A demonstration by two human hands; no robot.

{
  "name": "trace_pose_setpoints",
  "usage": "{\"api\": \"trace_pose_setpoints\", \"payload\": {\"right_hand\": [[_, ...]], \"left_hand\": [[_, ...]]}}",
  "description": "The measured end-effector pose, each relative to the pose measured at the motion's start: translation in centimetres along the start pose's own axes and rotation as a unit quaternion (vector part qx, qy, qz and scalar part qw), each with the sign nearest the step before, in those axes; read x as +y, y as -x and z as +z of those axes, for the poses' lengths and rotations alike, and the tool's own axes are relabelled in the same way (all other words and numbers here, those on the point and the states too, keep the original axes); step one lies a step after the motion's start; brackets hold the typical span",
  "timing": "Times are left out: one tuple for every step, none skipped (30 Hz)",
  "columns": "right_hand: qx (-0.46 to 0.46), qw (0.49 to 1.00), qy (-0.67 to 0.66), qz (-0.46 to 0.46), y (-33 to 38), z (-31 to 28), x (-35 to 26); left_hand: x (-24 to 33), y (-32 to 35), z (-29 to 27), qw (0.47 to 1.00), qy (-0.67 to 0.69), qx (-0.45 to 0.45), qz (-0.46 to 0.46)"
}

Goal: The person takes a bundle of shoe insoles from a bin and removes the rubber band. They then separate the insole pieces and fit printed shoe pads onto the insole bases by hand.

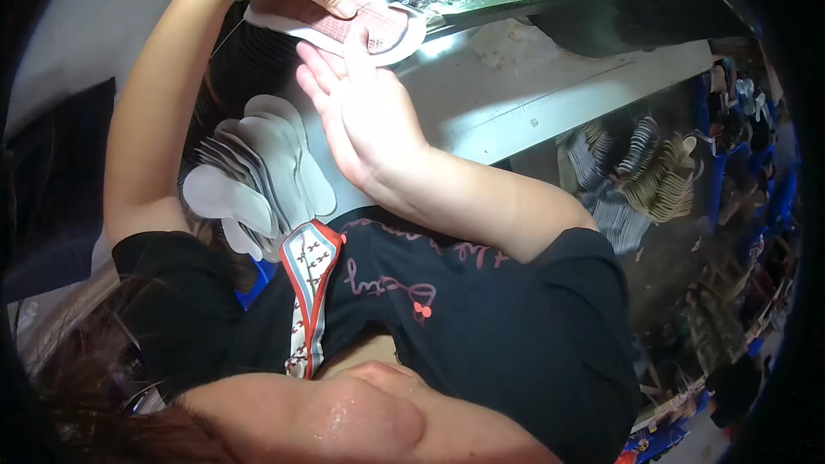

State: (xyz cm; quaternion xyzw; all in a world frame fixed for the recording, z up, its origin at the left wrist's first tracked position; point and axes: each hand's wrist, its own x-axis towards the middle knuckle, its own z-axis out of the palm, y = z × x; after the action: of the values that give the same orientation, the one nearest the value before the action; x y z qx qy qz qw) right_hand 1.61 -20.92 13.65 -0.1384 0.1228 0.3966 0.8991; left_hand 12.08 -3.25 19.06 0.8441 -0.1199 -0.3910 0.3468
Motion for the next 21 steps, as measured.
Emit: {"api": "trace_pose_setpoints", "payload": {"right_hand": [[0.007, 1.0, 0.005, 0.011, 0.2, 0.0, -0.3], [0.009, 1.0, 0.004, 0.012, 0.4, 0.0, -0.6], [0.016, 0.999, 0.015, 0.024, 0.5, 0.0, -0.9], [0.02, 0.999, 0.025, 0.036, 0.7, 0.1, -1.0], [0.019, 0.999, 0.022, 0.036, 0.7, 0.1, -1.2], [0.012, 0.999, 0.024, 0.044, 0.7, 0.1, -1.3], [0.005, 0.998, 0.026, 0.052, 0.7, 0.1, -1.4], [0.004, 0.998, 0.022, 0.052, 0.7, 0.0, -1.5], [0.005, 0.998, 0.031, 0.057, 0.7, 0.0, -1.6], [0.008, 0.997, 0.04, 0.062, 0.7, -0.2, -1.8], [0.009, 0.997, 0.038, 0.061, 0.9, -0.2, -2.0], [0.02, 0.995, 0.059, 0.075, 1.2, 0.0, -2.3], [0.031, 0.992, 0.081, 0.09, 1.5, 0.1, -2.8], [0.032, 0.992, 0.08, 0.092, 1.6, 0.1, -3.2], [0.032, 0.989, 0.099, 0.109, 1.6, 0.0, -3.6], [0.033, 0.985, 0.118, 0.123, 1.6, -0.1, -4.1], [0.036, 0.985, 0.118, 0.122, 1.5, -0.2, -4.7], [0.032, 0.975, 0.169, 0.143, 1.4, -0.2, -5.4], [0.024, 0.961, 0.22, 0.165, 1.3, -0.4, -6.0], [0.024, 0.956, 0.232, 0.18, 1.0, -0.7, -6.4], [0.023, 0.956, 0.231, 0.181, 0.8, -0.9, -6.6]], "left_hand": [[0.0, 0.0, 0.1, 1.0, 0.015, -0.003, -0.001], [-0.1, 0.0, 0.4, 0.999, 0.031, -0.009, -0.002], [-0.5, 0.0, 0.4, 0.999, 0.046, -0.013, -0.003], [-0.5, 0.2, 0.4, 0.998, 0.059, -0.016, -0.004], [-0.5, 0.4, 0.6, 0.997, 0.073, -0.019, -0.008], [-0.5, 0.7, 0.7, 0.996, 0.088, -0.021, -0.009], [-0.5, 0.8, 0.8, 0.995, 0.1, -0.022, -0.01], [-0.6, 1.0, 1.0, 0.993, 0.111, -0.024, -0.012], [-0.6, 1.3, 1.2, 0.992, 0.123, -0.023, -0.014], [-0.8, 1.4, 1.6, 0.991, 0.133, -0.022, -0.014], [-0.9, 1.5, 1.8, 0.99, 0.141, -0.02, -0.015], [-1.0, 1.7, 2.1, 0.989, 0.148, -0.016, -0.015], [-0.9, 2.0, 2.6, 0.987, 0.16, -0.01, -0.02], [-0.7, 2.1, 3.0, 0.988, 0.155, 0.002, -0.026], [-0.5, 2.2, 3.3, 0.988, 0.15, 0.014, -0.033], [-0.4, 2.2, 3.6, 0.988, 0.15, 0.012, -0.031], [-0.2, 2.3, 4.0, 0.988, 0.15, 0.019, -0.042], [-0.2, 2.3, 4.3, 0.987, 0.15, 0.026, -0.053], [0.1, 2.6, 4.7, 0.986, 0.148, 0.035, -0.066], [0.1, 2.8, 5.1, 0.982, 0.165, 0.053, -0.078], [-0.1, 2.8, 5.3, 0.982, 0.165, 0.054, -0.08]]}}
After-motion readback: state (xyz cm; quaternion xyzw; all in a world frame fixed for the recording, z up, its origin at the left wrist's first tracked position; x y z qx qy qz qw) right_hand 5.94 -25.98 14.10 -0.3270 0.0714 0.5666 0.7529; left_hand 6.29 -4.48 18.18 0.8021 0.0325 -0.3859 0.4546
